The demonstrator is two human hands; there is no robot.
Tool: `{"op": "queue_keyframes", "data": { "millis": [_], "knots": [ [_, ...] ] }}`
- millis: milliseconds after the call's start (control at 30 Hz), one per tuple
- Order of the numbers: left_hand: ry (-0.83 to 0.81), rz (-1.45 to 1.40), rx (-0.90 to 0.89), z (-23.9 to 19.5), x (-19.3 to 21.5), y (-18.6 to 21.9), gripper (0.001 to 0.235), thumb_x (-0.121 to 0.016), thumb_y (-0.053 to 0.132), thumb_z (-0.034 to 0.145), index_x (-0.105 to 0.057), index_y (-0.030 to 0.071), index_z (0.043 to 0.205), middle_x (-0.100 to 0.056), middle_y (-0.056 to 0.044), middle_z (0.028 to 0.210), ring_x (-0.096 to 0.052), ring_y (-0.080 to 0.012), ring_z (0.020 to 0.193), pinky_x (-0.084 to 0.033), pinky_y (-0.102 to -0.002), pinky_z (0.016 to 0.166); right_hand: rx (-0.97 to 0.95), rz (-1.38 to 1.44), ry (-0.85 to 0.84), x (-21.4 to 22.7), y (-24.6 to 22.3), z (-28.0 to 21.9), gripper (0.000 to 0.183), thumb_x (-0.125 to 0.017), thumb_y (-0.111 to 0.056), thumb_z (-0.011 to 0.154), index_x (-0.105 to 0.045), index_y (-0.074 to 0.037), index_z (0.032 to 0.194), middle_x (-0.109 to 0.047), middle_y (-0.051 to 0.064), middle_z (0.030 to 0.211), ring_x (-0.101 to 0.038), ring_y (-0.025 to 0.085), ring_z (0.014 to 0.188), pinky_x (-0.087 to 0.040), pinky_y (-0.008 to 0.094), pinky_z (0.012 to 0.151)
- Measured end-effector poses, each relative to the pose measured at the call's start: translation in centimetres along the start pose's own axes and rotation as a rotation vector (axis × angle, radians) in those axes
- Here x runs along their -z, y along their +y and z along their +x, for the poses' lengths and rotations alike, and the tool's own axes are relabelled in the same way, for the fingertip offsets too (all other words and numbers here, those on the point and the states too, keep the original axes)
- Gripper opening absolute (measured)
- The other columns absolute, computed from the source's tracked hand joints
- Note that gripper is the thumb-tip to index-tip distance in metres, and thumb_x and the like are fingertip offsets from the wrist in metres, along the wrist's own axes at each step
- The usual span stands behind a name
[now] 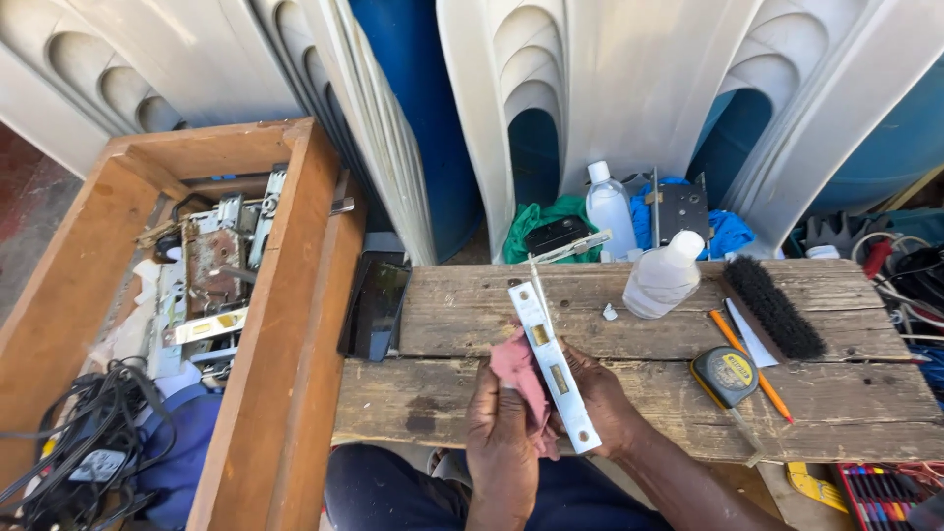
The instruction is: The person disassembles a metal door lock using a screwdriver, removes the internal mechanism, and wipes the components with a cloth. The person then reassembles the lock and places it back into a wooden box.
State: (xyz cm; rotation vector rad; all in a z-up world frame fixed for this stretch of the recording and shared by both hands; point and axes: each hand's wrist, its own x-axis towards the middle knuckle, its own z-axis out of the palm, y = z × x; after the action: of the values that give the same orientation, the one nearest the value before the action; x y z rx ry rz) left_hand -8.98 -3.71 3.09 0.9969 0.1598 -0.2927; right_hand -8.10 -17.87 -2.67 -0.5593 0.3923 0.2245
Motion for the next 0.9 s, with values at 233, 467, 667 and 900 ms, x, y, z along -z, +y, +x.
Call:
{"op": "queue_keyframes", "data": {
  "millis": [233, 467, 667, 900],
  "knots": [
    [-0.098, 0.25, -0.272, -0.2, -1.1, 0.6, 0.043, -0.046, 0.02, 0.11, -0.054, 0.009, 0.15, -0.052, -0.009, 0.152, -0.056, -0.0271, 0.145, -0.052, -0.042, 0.118, -0.058, 0.063, -0.329, -3.0, -0.8, -1.8, 0.063, -0.056, -0.024, 0.103, -0.04, -0.019, 0.164, -0.067, 0.031, 0.071, -0.065, 0.04, 0.048, -0.052, 0.051, 0.036],
    [0.047, 0.966, -0.553, 1.5, -0.3, 1.4, 0.044, -0.034, 0.027, 0.112, -0.051, 0.011, 0.15, -0.051, -0.013, 0.148, -0.05, -0.0332, 0.131, -0.042, -0.05, 0.106, -0.049, -0.054, -0.249, -0.3, 0.7, -1.1, 0.04, -0.06, -0.018, 0.102, -0.053, -0.007, 0.139, -0.065, 0.028, 0.065, -0.059, 0.034, 0.04, -0.046, 0.044, 0.032],
    [0.048, 0.842, -0.544, 2.1, -0.9, 2.8, 0.043, -0.034, 0.029, 0.113, -0.069, 0.007, 0.126, -0.061, -0.009, 0.115, -0.064, -0.0252, 0.106, -0.055, -0.04, 0.093, -0.042, -0.143, -0.178, 1.7, 2.5, -0.5, 0.025, -0.063, -0.013, 0.101, -0.063, 0.002, 0.12, -0.064, 0.025, 0.061, -0.054, 0.029, 0.034, -0.041, 0.038, 0.028],
    [0.189, -0.09, 0.16, 0.5, -2.7, 4.5, 0.06, -0.044, 0.036, 0.104, -0.068, 0.007, 0.15, -0.077, -0.013, 0.144, -0.071, -0.0249, 0.111, -0.057, -0.038, 0.079, 0.073, -0.168, -0.165, -0.3, 2.2, -0.8, 0.032, -0.066, -0.032, 0.101, -0.066, -0.001, 0.109, -0.073, 0.024, 0.086, -0.07, 0.036, 0.063, -0.061, 0.05, 0.061]
  ]
}}
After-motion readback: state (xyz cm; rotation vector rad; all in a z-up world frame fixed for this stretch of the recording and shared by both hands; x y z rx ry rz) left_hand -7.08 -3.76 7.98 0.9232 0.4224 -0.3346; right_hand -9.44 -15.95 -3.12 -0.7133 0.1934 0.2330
